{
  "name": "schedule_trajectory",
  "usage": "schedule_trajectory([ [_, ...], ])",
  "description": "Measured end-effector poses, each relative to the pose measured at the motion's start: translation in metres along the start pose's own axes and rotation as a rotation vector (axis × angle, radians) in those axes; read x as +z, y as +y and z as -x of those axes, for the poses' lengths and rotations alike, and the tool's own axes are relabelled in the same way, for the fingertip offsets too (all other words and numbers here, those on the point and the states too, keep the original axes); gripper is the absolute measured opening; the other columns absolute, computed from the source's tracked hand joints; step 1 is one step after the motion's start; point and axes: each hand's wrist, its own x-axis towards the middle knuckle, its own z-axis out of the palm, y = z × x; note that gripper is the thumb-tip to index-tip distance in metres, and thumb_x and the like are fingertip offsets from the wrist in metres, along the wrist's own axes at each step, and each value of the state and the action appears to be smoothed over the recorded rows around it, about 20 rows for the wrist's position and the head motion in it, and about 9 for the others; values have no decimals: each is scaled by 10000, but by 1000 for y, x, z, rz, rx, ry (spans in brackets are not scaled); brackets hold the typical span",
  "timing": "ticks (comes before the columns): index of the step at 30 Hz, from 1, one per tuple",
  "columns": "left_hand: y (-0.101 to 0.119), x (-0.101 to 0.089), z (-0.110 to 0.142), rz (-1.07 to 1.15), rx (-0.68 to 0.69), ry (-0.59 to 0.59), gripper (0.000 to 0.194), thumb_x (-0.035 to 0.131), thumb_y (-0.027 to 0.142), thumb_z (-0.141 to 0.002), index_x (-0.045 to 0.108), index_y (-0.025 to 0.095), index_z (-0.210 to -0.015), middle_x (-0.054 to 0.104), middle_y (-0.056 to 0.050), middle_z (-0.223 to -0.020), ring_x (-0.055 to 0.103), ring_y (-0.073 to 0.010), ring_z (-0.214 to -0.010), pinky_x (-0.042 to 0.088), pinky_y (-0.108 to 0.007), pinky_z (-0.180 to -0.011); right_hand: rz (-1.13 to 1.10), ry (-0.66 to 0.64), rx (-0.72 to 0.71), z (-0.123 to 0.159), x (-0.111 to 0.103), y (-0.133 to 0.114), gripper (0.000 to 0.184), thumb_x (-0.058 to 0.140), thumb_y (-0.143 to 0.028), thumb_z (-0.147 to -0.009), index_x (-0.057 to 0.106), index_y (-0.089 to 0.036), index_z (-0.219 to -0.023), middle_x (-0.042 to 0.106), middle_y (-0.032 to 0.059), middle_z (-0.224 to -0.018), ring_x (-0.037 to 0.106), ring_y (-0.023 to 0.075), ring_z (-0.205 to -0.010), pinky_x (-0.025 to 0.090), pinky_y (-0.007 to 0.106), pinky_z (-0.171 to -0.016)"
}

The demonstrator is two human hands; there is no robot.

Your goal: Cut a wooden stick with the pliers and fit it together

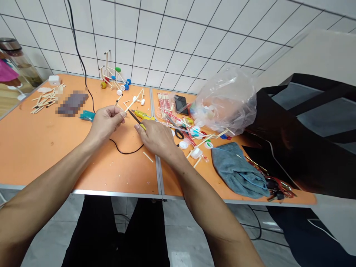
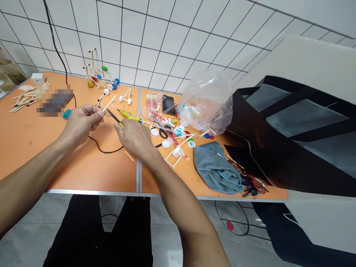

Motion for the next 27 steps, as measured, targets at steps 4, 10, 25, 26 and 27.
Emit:
schedule_trajectory([
  [4,5,-2,-2,2,-8,69,155,779,211,-776,658,216,-679,612,9,-586,405,-94,-487,271,-249,-478,66,-97,23,6,-8,-2,517,447,-520,-1238,829,-184,-1330,856,196,-1357,800,373,-1309,587,420,-987],
  [10,10,1,-1,-34,-25,39,197,755,209,-772,638,211,-613,591,18,-570,377,-81,-478,260,-247,-476,112,-82,-21,5,15,-16,538,486,-551,-1231,791,-159,-1437,820,223,-1424,791,373,-1336,608,419,-993],
  [25,-1,2,4,-392,174,-170,202,695,266,-786,600,229,-612,521,43,-586,446,-131,-586,357,-285,-585,90,692,-418,-12,38,22,303,549,-239,-1204,822,-248,-1337,813,142,-1428,678,306,-1279,515,424,-995],
  [26,-1,2,4,-415,178,-172,200,687,260,-791,600,229,-614,522,43,-585,444,-131,-581,354,-287,-581,102,683,-434,-15,41,24,291,556,-235,-1203,826,-247,-1312,816,140,-1418,676,303,-1277,511,421,-991],
  [27,-1,2,4,-434,182,-170,198,679,251,-796,599,230,-616,524,43,-585,443,-132,-577,354,-288,-578,108,675,-445,-17,43,25,282,561,-231,-1202,829,-244,-1289,821,139,-1402,675,300,-1269,508,417,-986],
])
